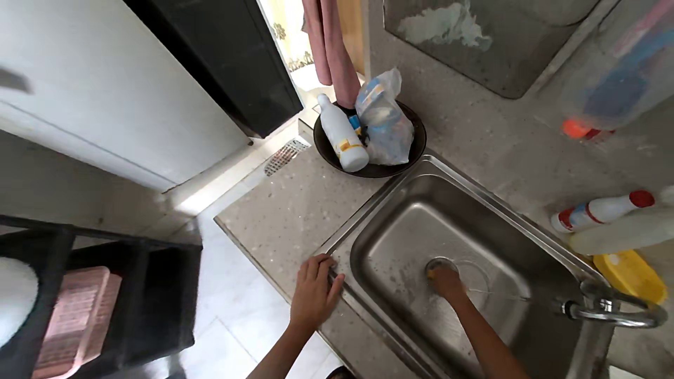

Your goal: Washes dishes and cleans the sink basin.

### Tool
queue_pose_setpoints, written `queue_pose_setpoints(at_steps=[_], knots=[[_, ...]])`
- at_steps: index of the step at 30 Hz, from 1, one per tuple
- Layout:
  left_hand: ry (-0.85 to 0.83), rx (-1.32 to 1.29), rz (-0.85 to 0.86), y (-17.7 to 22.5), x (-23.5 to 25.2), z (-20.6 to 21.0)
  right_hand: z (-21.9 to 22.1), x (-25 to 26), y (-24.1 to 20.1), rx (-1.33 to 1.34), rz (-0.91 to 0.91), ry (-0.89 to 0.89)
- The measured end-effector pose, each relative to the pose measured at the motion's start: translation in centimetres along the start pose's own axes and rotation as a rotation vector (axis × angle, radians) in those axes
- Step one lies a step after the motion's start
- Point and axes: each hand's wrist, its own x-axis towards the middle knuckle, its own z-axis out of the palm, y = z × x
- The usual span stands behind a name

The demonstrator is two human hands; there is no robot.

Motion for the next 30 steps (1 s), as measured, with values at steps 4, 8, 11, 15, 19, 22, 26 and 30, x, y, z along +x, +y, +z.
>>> queue_pose_setpoints(at_steps=[4,8,11,15,19,22,26,30], knots=[[-0.051,-0.002,-0.021,-0.1,-0.2,0.0,2.3,3.3,2.6,0.052,-0.135,0.07],[-0.023,-0.009,-0.016,0.0,0.0,-0.2,1.2,1.8,2.7,0.221,-0.266,0.12],[-0.006,0.001,0.003,-0.2,-0.1,0.1,1.0,2.6,2.8,0.231,-0.167,0.275],[-0.014,0.012,0.009,-0.6,-0.3,0.2,2.8,3.3,2.0,0.087,-0.217,0.16],[-0.018,0.002,0.004,-0.5,-0.3,0.2,5.6,0.3,1.3,-0.105,-0.385,-0.008],[-0.013,-0.008,0.001,-0.3,-0.3,0.1,7.3,-1.8,3.7,-0.162,-0.361,-0.014],[0.009,-0.006,0.009,-0.4,-0.2,0.4,6.8,-2.0,6.5,-0.102,-0.139,0.267],[-0.008,0.004,0.017,-0.6,-0.2,0.5,7.2,-1.4,6.5,-0.16,-0.354,0.188]])
